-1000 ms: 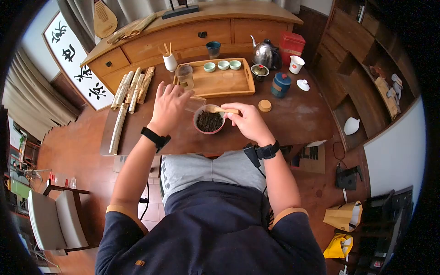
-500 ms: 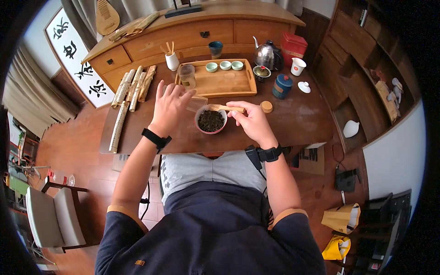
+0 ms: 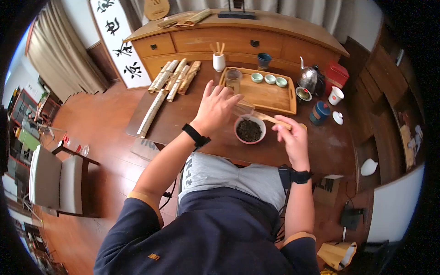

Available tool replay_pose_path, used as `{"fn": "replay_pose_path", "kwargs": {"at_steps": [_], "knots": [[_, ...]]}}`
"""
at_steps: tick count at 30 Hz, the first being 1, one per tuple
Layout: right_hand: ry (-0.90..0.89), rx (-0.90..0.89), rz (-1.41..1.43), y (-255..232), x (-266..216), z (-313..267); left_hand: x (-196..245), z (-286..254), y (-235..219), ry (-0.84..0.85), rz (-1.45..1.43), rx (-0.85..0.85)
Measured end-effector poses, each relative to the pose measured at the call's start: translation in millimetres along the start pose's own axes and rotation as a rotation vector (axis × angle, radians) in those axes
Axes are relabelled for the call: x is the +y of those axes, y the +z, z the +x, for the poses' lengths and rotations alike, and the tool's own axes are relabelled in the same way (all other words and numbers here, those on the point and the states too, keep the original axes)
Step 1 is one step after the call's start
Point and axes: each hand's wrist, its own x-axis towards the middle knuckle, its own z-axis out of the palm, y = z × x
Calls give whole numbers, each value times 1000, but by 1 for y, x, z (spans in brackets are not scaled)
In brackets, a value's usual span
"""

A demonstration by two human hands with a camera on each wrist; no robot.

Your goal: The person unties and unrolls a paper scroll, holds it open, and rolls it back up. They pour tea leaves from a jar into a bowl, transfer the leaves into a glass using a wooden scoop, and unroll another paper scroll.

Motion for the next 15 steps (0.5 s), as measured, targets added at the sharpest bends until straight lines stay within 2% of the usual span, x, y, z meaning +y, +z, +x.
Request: {"fn": "replay_pose_path", "kwargs": {"at_steps": [2, 4, 6, 8, 9, 10, 12, 13, 15], "knots": [[-10, 71, 108, -2, -5, 1, -12, -9, 9, -40, -27, 60], [10, 141, 241, -6, -3, 6, -19, -20, 16, -240, -235, 114], [55, 190, 217, -8, -7, 11, -28, -32, 19, -286, -282, 172], [78, 172, 184, -6, -13, 19, -33, -40, 21, -670, -774, 78], [85, 168, 174, -3, -17, 25, -45, -50, 43, -689, -738, 162], [75, 113, 127, -1, -21, 34, -50, -53, 49, -847, -896, 174], [43, 45, 11, 8, -33, 53, -62, -61, 55, -921, -928, 189], [43, 18, -36, 12, -39, 65, -68, -65, 62, -890, -828, 234], [49, -6, -85, 25, -54, 90, -74, -71, 66, -907, -828, 216]]}}
